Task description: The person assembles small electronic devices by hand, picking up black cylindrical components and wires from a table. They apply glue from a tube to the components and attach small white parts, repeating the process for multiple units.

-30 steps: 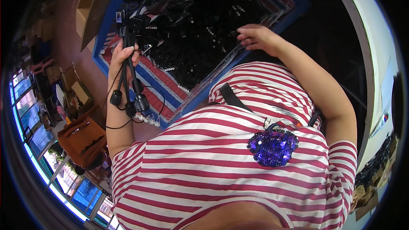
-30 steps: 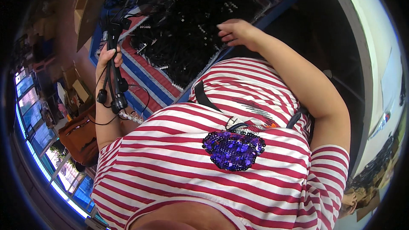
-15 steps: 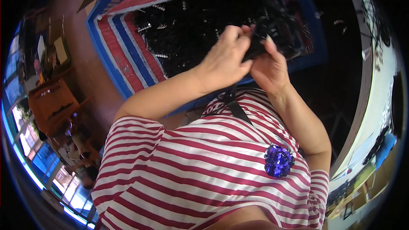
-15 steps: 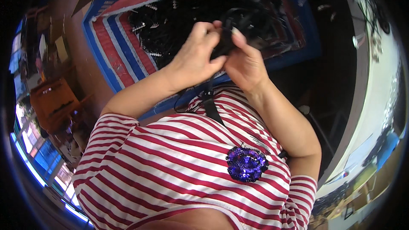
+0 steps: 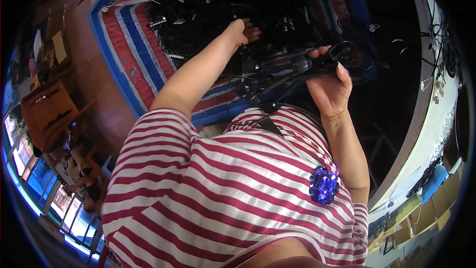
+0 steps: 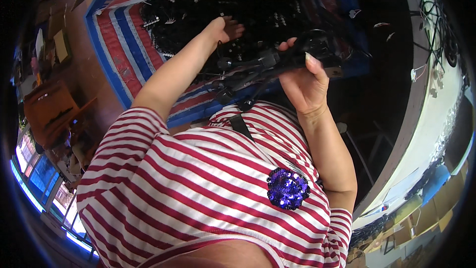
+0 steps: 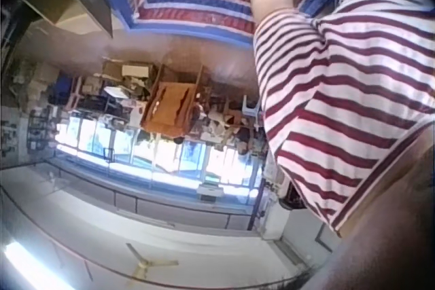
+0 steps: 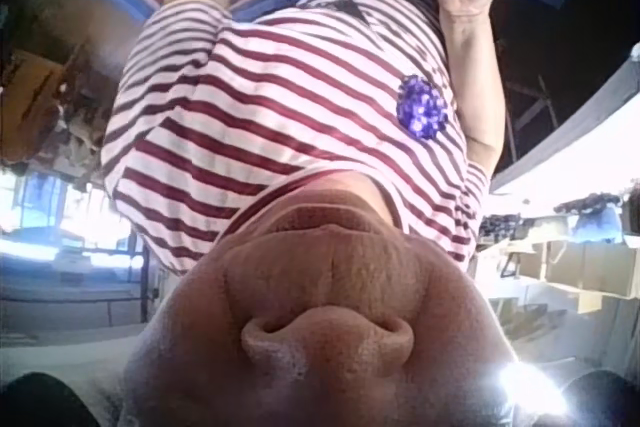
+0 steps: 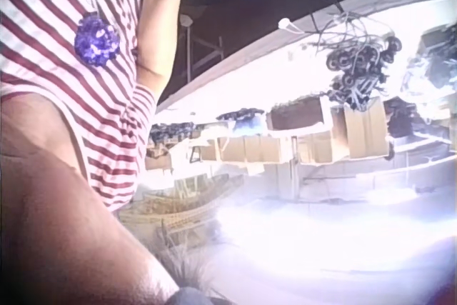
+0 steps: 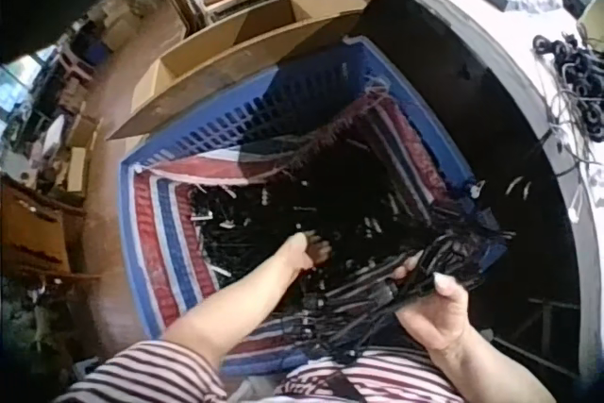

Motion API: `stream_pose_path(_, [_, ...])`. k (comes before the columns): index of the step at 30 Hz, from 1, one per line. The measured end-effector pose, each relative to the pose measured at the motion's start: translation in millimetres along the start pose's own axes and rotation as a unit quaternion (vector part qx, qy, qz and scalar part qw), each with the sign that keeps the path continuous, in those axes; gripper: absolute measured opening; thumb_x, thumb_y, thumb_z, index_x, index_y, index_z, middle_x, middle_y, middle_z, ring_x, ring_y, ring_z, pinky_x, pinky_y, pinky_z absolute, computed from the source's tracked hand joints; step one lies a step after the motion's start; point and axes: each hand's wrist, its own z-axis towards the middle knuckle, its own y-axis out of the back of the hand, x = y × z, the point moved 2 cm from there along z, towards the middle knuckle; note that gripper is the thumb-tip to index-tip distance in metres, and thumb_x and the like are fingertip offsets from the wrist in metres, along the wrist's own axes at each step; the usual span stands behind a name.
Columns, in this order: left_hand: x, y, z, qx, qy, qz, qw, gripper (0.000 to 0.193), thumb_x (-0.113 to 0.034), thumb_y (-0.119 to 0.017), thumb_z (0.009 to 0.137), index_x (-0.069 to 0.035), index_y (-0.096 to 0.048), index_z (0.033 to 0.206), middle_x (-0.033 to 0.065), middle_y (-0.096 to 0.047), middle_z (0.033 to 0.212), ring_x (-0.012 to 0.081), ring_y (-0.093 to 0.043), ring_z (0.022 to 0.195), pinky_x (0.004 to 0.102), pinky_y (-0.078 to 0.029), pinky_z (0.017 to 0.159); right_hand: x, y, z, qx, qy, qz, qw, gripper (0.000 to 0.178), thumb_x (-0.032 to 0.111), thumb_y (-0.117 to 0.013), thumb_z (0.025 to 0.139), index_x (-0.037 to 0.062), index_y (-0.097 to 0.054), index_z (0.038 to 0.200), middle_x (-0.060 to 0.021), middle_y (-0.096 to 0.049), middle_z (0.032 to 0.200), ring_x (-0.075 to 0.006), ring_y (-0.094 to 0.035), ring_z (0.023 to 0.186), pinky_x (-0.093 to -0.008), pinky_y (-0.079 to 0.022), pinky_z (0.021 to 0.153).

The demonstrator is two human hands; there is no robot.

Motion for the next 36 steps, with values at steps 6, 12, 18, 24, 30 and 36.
stream_pose_path(6, [13.8,-60.4,51.3,0.095,0.015,-0.276,0.956,0.046,-0.037,-0.034,0.094,0.001,-0.04,0.12,0.0122,-0.054,0.094,0.0211,-0.054,0.08,0.0339,-0.046,0.07,2.7,-2.9,-2.2,0.027,-0.011,-0.018,0.999,0.04,0.016,-0.064,0.069,0.0027,-0.055,0.105,-0.0062,-0.053,0.104,-0.0223,-0.048,0.105,-0.0382,-0.031,0.098])
stream_pose_path(12, [1.0,-65.6,-29.6,0.102,-0.088,0.016,0.991,0.035,-0.03,-0.035,0.095,0.0,-0.048,0.109,-0.0033,-0.034,0.054,0.0081,-0.033,0.045,0.0214,-0.034,0.045,9.3,-10.1,-6.8,0.048,0.002,-0.034,0.998,0.047,0.016,-0.07,0.06,0.0057,-0.051,0.102,-0.0058,-0.053,0.101,-0.0229,-0.048,0.103,-0.038,-0.031,0.097])
stream_pose_path(18, [9.6,-65.4,-141.9,0.241,-0.198,0.29,0.905,0.035,-0.028,-0.041,0.093,-0.001,-0.049,0.112,-0.0018,-0.047,0.063,0.0075,-0.046,0.055,0.0204,-0.042,0.055,16.5,-25.5,-20.1,0.154,0.031,-0.225,0.962,0.048,0.007,-0.072,0.055,0.0076,-0.049,0.097,-0.0105,-0.057,0.091,-0.0237,-0.055,0.091,-0.0377,-0.04,0.089])
stream_pose_path(24, [-4.6,-53.8,-153.3,0.214,-0.196,0.264,0.92,0.046,-0.032,-0.043,0.092,-0.004,-0.038,0.128,0.0039,-0.058,0.088,0.0089,-0.055,0.075,0.0237,-0.045,0.074,10.6,-39.9,-25.3,0.058,0.003,-0.181,0.982,0.044,-0.004,-0.065,0.065,0.0062,-0.052,0.107,-0.004,-0.055,0.096,-0.0138,-0.053,0.089,-0.0274,-0.042,0.08])
stream_pose_path(30, [-50.7,-69.9,-199.4,0.003,-0.234,0.732,0.64,0.043,-0.041,-0.048,0.088,-0.001,-0.062,0.097,0.004,-0.06,0.067,0.0137,-0.057,0.069,0.0254,-0.046,0.066,12.7,-81.9,-34.9,0.083,-0.007,-0.213,0.974,0.044,-0.005,-0.069,0.064,0.0042,-0.054,0.105,-0.0013,-0.056,0.087,-0.012,-0.056,0.081,-0.0261,-0.043,0.074])
stream_pose_path(36, [-48.3,-126.9,-289.7,0.17,-0.453,0.56,0.673,0.057,-0.05,-0.039,0.089,0.002,-0.06,0.102,0.013,-0.064,0.088,0.0199,-0.06,0.085,0.0312,-0.044,0.081,27.1,-108.5,-61.1,0.2,-0.01,-0.156,0.967,0.035,0.008,-0.061,0.072,0.0022,-0.056,0.106,-0.0105,-0.061,0.097,-0.0218,-0.058,0.092,-0.0366,-0.044,0.086])
